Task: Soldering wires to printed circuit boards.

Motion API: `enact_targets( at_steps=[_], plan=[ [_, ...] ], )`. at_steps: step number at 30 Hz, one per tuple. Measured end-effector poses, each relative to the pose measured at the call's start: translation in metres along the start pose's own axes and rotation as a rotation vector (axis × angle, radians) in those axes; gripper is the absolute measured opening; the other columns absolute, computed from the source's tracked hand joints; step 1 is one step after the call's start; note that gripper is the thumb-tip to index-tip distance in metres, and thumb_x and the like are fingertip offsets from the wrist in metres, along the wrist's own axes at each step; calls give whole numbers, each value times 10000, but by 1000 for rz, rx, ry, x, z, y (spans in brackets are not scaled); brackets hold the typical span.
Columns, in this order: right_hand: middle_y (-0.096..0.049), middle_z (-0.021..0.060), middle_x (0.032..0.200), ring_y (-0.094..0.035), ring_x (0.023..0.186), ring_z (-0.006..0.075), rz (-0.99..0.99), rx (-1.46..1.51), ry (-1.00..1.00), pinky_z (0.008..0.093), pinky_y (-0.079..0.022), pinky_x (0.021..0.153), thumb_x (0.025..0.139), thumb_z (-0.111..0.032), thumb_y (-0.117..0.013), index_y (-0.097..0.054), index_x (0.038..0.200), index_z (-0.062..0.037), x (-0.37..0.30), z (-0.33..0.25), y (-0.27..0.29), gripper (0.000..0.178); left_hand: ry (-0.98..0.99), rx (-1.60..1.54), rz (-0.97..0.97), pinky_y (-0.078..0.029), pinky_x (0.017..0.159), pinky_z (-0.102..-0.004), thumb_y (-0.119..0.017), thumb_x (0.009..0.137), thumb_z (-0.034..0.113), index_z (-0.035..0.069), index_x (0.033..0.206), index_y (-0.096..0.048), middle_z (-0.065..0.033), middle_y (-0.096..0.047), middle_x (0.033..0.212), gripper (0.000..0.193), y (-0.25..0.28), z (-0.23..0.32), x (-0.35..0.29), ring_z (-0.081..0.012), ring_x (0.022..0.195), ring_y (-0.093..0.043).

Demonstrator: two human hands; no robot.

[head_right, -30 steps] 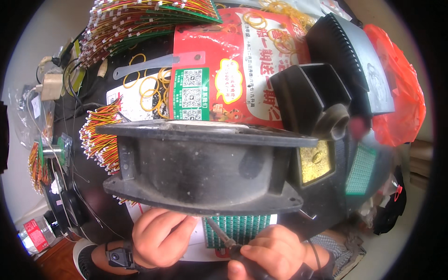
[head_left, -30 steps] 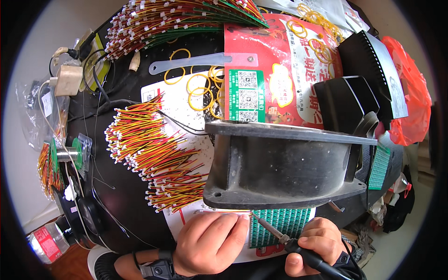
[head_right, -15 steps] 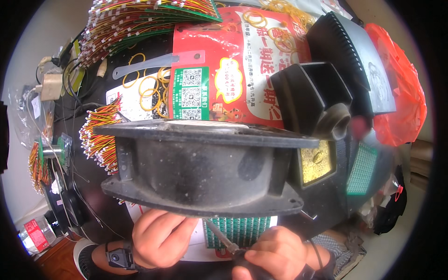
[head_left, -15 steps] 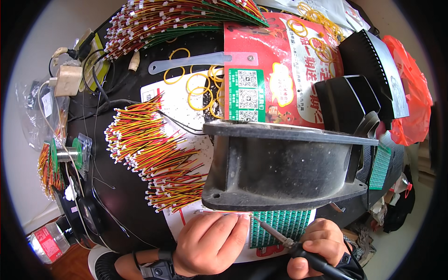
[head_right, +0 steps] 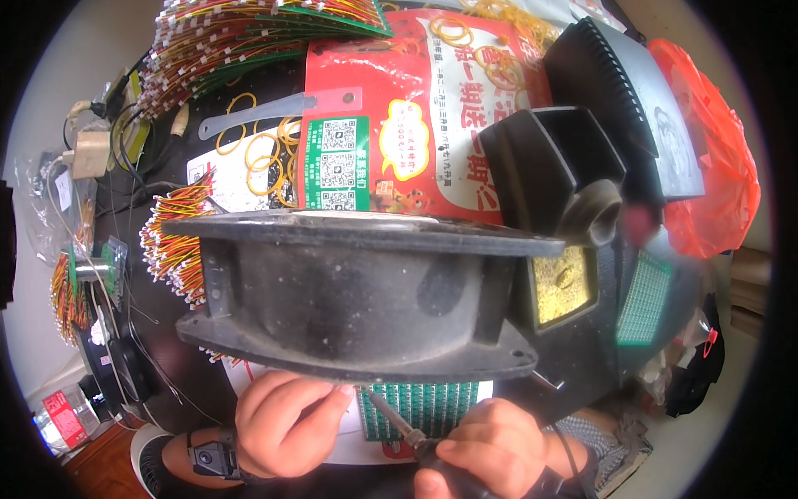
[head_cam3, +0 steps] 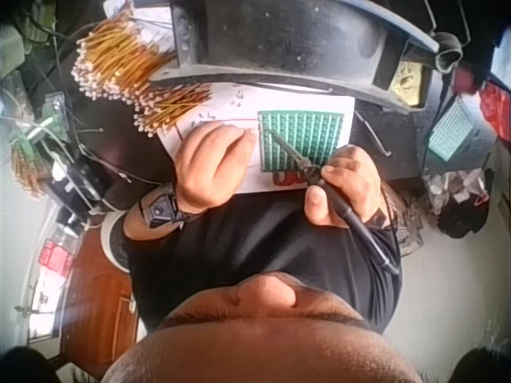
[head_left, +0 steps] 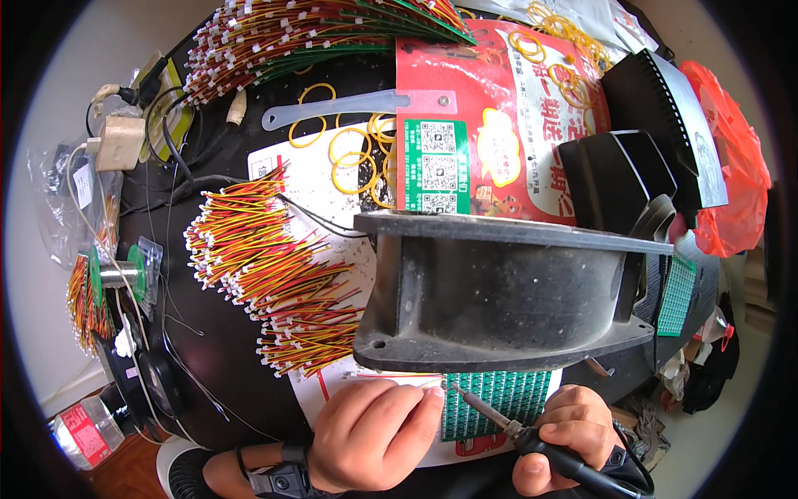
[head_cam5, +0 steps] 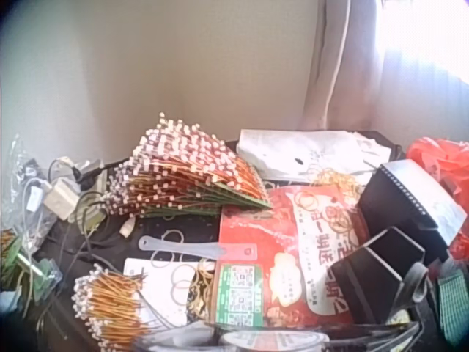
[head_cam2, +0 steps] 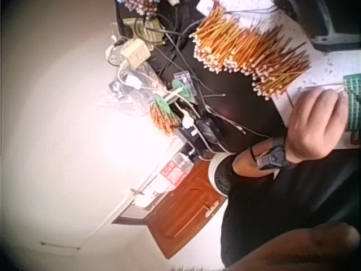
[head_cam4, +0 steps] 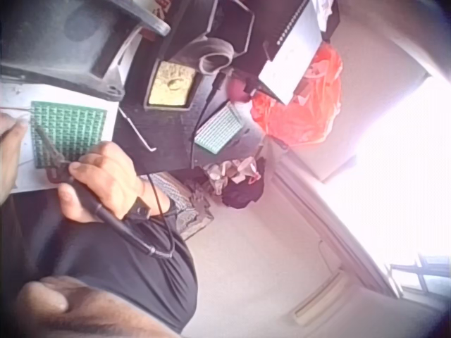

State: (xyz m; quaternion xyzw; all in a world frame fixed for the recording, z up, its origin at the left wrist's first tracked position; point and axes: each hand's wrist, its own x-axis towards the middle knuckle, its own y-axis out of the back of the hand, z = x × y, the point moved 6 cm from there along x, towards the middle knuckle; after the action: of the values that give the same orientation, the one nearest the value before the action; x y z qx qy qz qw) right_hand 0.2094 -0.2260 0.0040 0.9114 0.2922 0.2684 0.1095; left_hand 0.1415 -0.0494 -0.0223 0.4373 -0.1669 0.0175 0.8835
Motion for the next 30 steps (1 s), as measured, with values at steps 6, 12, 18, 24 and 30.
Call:
enact_targets(
  at_steps=[6, 12, 18, 24, 30],
  plan=[
    [-589, 142, 713, -513, 532, 206, -13, -7, -15, 332, -438, 505, 801, -30, -722, -568, 992, 82, 1, -1, -1, 270, 24, -14, -22, -534, 627, -330, -711, 688, -81, -52, 923, -735, -138, -703, 903, 239, 0, -1, 2, -264, 729, -661],
    [-598, 141, 716, -518, 529, 210, -30, -12, -29, 332, -433, 505, 800, -26, -730, -570, 1003, 78, 2, 0, -3, 278, 29, -8, -45, -538, 653, -339, -704, 677, -86, -64, 925, -731, -150, -707, 927, 251, -1, -1, 2, -276, 753, -672],
    [-597, 141, 712, -518, 526, 210, -29, -17, -31, 335, -429, 505, 799, -20, -730, -567, 1007, 78, 3, -1, -4, 281, 33, 1, -38, -541, 662, -342, -707, 680, -94, -63, 926, -734, -150, -706, 937, 249, 0, -2, 0, -277, 754, -671],
    [-596, 141, 710, -511, 520, 205, -32, -21, -22, 337, -424, 500, 800, -16, -728, -563, 1005, 82, 3, -2, -4, 281, 31, 1, -32, -541, 668, -339, -707, 676, -94, -64, 910, -738, -146, -705, 935, 238, 0, -1, 2, -275, 753, -668],
    [-594, 140, 708, -508, 516, 202, -37, -15, -17, 336, -422, 498, 799, -12, -728, -561, 1003, 86, 3, -1, -5, 281, 27, 2, -37, -527, 652, -329, -687, 660, -101, -67, 895, -735, -142, -700, 925, 243, 1, -2, 3, -265, 735, -657]
  ],
)
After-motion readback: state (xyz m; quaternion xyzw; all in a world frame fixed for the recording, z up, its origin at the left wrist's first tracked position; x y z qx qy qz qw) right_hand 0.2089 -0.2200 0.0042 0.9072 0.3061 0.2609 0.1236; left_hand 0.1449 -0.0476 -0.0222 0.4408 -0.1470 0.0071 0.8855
